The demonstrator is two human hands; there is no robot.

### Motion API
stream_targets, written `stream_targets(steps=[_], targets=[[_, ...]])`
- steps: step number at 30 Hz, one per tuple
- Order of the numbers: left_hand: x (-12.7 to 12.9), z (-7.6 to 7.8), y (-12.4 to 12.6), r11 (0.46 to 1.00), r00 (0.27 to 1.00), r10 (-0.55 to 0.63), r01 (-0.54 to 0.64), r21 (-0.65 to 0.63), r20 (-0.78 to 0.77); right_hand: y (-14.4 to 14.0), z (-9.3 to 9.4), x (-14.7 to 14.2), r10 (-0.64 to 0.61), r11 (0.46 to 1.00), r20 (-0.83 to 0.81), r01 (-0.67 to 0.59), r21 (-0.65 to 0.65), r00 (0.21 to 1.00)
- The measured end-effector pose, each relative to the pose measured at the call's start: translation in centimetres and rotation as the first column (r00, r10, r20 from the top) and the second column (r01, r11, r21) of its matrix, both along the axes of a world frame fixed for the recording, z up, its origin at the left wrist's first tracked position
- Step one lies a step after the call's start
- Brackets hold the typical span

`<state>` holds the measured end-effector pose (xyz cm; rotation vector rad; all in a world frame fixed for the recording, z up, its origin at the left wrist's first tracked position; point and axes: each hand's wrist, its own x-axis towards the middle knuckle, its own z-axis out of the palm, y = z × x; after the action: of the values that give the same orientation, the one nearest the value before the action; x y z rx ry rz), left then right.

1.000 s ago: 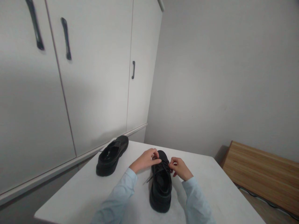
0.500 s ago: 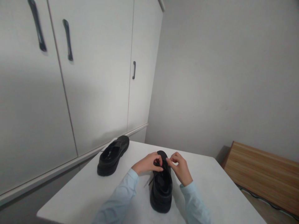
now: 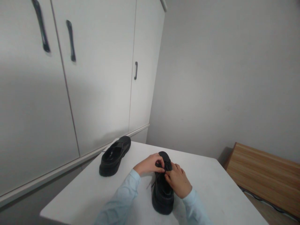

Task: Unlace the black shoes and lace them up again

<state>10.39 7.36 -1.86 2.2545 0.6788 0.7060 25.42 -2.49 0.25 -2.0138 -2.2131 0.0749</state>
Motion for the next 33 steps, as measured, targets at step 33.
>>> stream_targets(steps=[33], targets=[[-0.2, 0.1, -0.4, 1.000, 0.994, -0.006, 0.003, -0.029, -0.107, 1.9, -2.8, -0.3, -0.034, 0.956, -0.462, 0.163, 0.243, 0.886]])
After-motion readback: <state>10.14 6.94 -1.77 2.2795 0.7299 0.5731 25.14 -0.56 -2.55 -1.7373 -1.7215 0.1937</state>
